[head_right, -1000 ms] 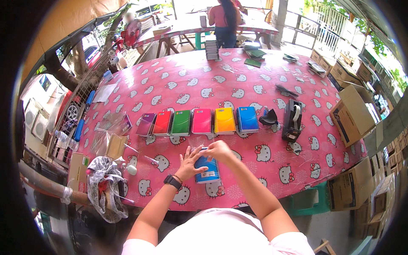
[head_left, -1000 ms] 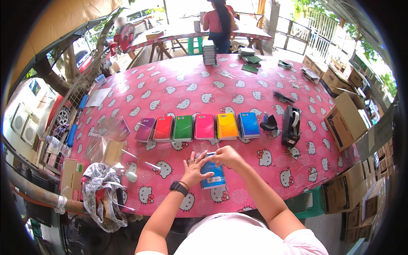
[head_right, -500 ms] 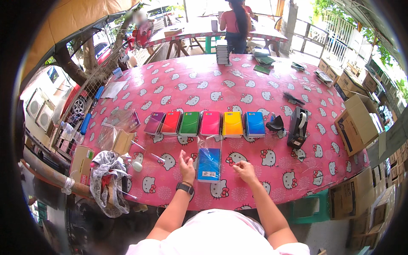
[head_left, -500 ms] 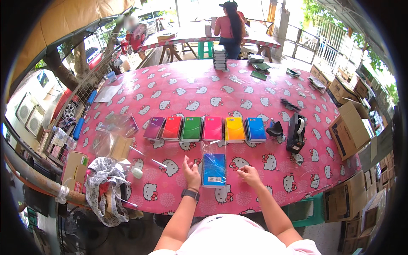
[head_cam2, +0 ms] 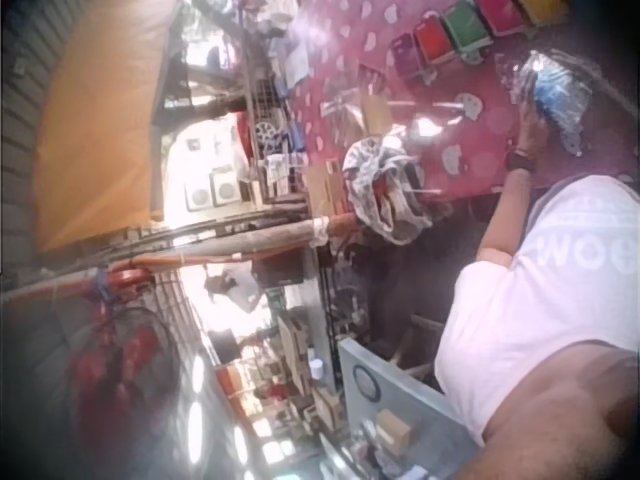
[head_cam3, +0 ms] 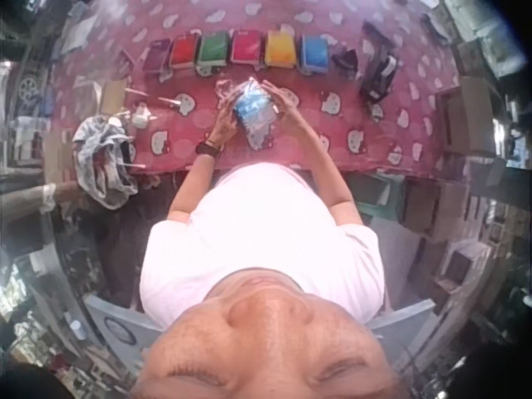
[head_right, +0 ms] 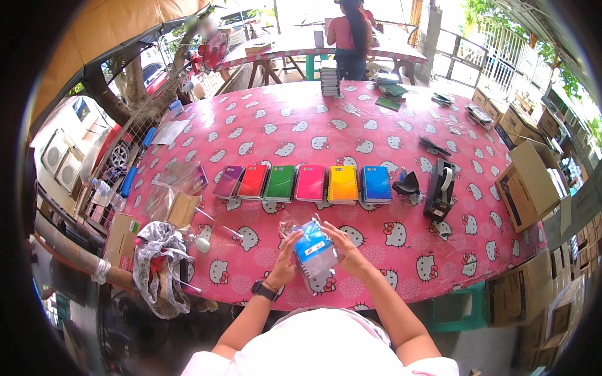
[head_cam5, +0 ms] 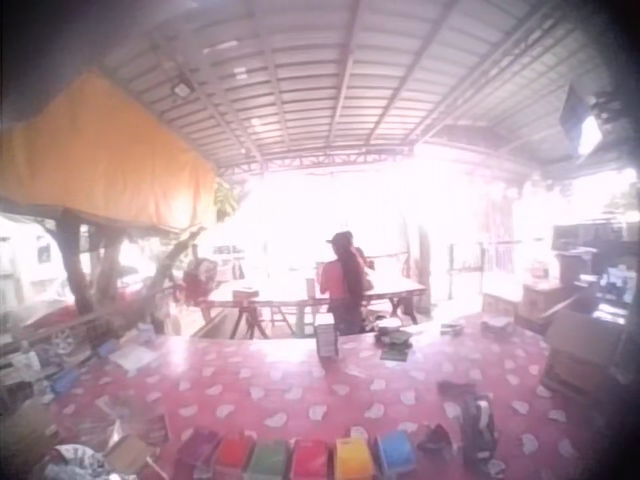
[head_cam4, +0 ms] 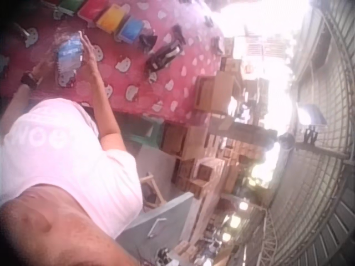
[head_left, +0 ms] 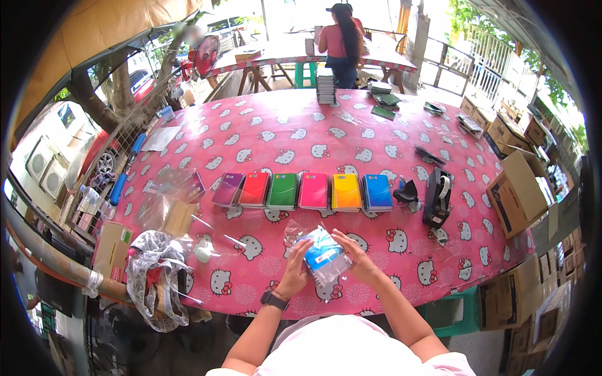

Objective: The person wraps colorful notebooks in clear plastic sleeves at a table. They pick up each notebook, slide it into a sleeve, and place the wrapped item on the table. The person repeats this process for several notebooks of different colors.

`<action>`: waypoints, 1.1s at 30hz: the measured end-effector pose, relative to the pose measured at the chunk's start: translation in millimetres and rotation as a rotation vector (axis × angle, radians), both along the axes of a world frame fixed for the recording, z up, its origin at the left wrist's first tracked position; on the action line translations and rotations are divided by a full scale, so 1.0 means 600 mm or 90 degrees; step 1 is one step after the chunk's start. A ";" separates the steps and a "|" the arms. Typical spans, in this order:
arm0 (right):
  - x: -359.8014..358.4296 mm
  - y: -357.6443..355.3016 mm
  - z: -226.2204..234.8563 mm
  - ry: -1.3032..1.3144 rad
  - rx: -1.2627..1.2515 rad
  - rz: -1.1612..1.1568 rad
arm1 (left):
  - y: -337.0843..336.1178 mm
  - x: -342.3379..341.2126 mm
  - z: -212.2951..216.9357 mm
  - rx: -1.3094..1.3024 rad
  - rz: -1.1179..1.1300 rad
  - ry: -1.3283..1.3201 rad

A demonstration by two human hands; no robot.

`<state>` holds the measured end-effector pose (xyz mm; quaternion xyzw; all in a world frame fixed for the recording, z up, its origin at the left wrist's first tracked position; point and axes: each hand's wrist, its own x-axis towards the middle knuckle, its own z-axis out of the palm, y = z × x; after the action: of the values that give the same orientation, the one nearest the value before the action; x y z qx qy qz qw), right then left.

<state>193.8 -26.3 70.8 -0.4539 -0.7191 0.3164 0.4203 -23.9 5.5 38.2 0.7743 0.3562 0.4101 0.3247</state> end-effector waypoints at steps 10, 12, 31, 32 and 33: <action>0.035 -0.004 -0.085 0.281 -0.331 0.106 | -0.054 0.000 -0.045 0.018 0.117 0.004; 0.032 -0.028 -0.031 0.453 -0.363 0.160 | -0.039 -0.019 -0.025 -0.121 0.040 -0.090; -0.004 -0.025 -0.016 0.279 -0.089 0.077 | -0.036 0.035 -0.011 -0.220 -0.185 -0.234; -0.006 -0.029 -0.040 0.325 -0.106 0.073 | -0.039 0.045 -0.033 -0.255 -0.198 -0.254; -0.002 -0.029 -0.049 0.306 -0.086 0.074 | -0.045 0.055 -0.016 -0.116 -0.106 -0.200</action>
<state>192.4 -43.4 41.5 -0.3506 -0.6006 0.4860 0.5293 9.3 -21.6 28.5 0.6948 0.2713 0.4639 0.4779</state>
